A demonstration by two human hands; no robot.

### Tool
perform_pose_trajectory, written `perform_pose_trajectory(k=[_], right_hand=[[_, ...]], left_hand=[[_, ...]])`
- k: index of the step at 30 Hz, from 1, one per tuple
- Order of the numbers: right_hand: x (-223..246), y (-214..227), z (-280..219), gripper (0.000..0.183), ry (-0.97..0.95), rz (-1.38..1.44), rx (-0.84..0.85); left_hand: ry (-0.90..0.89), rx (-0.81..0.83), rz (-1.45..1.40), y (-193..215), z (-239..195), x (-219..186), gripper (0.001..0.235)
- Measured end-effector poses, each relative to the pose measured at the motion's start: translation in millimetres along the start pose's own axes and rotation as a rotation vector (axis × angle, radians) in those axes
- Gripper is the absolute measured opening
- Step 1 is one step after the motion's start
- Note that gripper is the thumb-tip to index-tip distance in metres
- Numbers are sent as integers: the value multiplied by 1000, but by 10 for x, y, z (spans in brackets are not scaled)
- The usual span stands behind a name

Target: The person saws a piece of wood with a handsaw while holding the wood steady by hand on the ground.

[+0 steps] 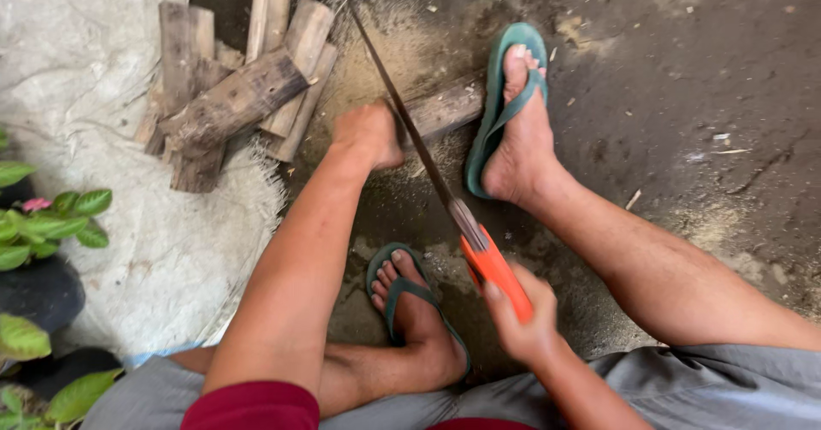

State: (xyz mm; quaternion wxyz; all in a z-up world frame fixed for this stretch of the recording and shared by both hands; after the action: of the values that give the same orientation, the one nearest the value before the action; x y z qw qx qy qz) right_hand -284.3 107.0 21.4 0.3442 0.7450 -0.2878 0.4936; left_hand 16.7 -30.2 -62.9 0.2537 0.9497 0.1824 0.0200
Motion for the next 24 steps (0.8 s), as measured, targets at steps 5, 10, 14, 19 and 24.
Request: perform_pose_trajectory(k=[5, 10, 14, 19, 24], right_hand=[[-164, -114, 207, 26, -234, -25, -16], [233, 78, -351, 26, -2, -42, -23], [6, -211, 386, 20, -70, -29, -17], [190, -29, -162, 21, -33, -37, -20], [32, 14, -58, 17, -59, -56, -24]], left_hand=[[-47, -28, 47, -24, 82, -57, 51], [-30, -72, -29, -72, 110, 64, 57], [-40, -110, -43, -25, 32, 29, 64], [-35, 4, 58, -5, 111, 36, 44], [8, 5, 11, -53, 11, 59, 49]])
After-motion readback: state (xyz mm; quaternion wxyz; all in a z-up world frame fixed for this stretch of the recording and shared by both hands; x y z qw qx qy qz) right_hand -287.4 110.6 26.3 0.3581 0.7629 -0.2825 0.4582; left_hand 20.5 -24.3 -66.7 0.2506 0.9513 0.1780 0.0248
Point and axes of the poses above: each hand's wrist, its own z-axis towards the middle knuckle, its own y-axis out of the back of the hand, x = y × z, the point moved 5 cm from there along z, towards the middle knuckle, and after that the axes turned 8 degrees about x, right-handed, at the moved point
